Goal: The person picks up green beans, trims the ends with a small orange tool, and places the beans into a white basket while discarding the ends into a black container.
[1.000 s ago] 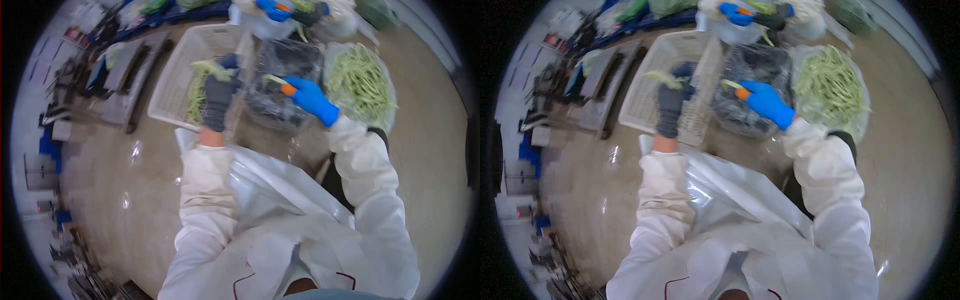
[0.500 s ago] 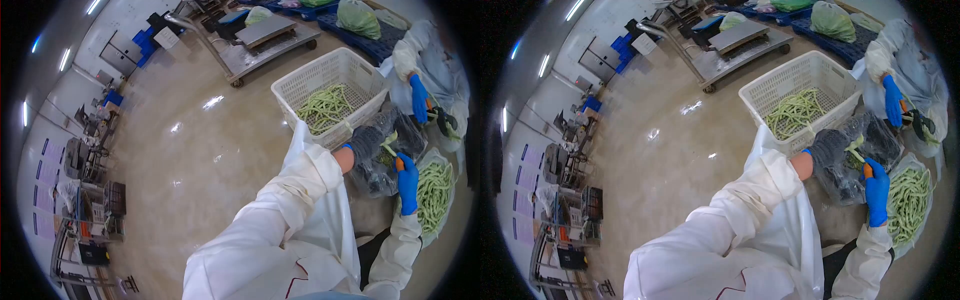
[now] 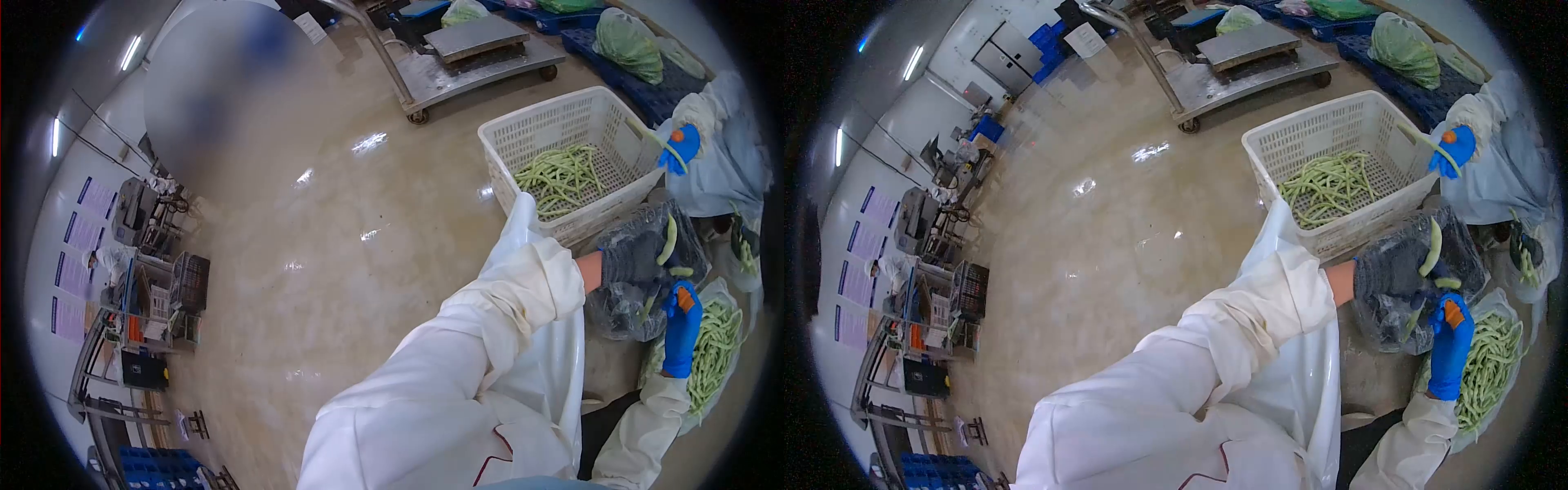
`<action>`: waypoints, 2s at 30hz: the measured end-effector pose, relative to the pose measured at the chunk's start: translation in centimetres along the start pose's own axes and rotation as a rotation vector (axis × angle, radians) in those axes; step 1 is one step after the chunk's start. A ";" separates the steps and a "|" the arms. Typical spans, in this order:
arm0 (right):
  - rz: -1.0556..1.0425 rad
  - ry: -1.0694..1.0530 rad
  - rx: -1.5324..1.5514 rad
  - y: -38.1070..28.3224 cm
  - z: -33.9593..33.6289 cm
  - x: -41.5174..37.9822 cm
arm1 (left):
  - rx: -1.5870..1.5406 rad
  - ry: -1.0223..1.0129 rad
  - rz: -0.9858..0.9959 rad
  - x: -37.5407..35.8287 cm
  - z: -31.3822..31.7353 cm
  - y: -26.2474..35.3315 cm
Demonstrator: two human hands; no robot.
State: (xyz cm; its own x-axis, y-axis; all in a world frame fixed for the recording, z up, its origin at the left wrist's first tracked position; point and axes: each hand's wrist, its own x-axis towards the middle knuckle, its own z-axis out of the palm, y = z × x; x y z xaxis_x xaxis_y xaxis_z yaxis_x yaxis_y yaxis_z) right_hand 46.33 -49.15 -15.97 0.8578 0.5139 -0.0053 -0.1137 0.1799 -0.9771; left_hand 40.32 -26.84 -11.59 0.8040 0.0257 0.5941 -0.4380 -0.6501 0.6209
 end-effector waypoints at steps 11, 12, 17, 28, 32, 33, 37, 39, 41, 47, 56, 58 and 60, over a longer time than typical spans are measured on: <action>-0.070 0.184 -0.599 4.2 -6.2 2.5 | 0.158 0.689 -0.218 3.1 -3.7 -11.7; -0.122 0.212 -0.597 3.0 -4.3 2.0 | -0.017 0.616 -0.293 3.0 -3.9 -10.8; -0.566 0.283 -1.065 1.0 -1.5 2.2 | -0.675 0.138 -0.457 2.6 -3.6 -6.0; -0.564 0.051 -0.965 -3.6 3.3 -0.4 | 0.644 -0.633 -0.061 -0.5 1.3 -2.4; -0.705 -0.079 -1.285 -3.2 2.5 -0.3 | 0.602 -0.746 -0.014 -0.9 1.3 -2.3; -0.712 -0.102 -1.374 -3.0 2.2 -0.2 | 0.555 -0.770 -0.006 -0.7 1.1 -2.3; -0.766 -0.134 -1.547 -2.6 1.4 -0.4 | 0.323 -0.691 0.029 -0.6 0.2 -3.4; -0.735 -0.196 -1.468 -2.8 1.1 -0.6 | 0.081 -0.672 0.006 0.3 -1.1 -1.4; -0.694 -0.220 -1.292 -3.0 1.2 -0.9 | -0.102 -0.583 -0.007 0.8 -1.4 -1.6; -0.190 -0.005 -0.194 -3.6 3.0 -2.2 | -0.441 -0.463 -0.084 1.1 -1.3 0.1; -0.009 0.059 -0.210 0.7 2.2 0.0 | -1.049 -0.006 -0.334 2.1 -1.2 -0.8; 0.059 0.127 -0.411 3.2 -0.7 1.3 | -1.034 0.130 -0.409 3.5 -4.2 -1.1; 0.048 0.128 -1.089 4.7 -3.7 2.7 | -1.052 0.368 -0.253 3.8 -7.0 -3.2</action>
State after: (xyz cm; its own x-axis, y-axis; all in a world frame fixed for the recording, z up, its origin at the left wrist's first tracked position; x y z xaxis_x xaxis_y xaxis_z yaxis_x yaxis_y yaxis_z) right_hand 49.96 -50.05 -21.35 0.9172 0.3982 -0.0091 0.3008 -0.7076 -0.6394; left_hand 41.99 -19.39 -7.71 0.8264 0.3995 0.3968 -0.5394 0.3595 0.7615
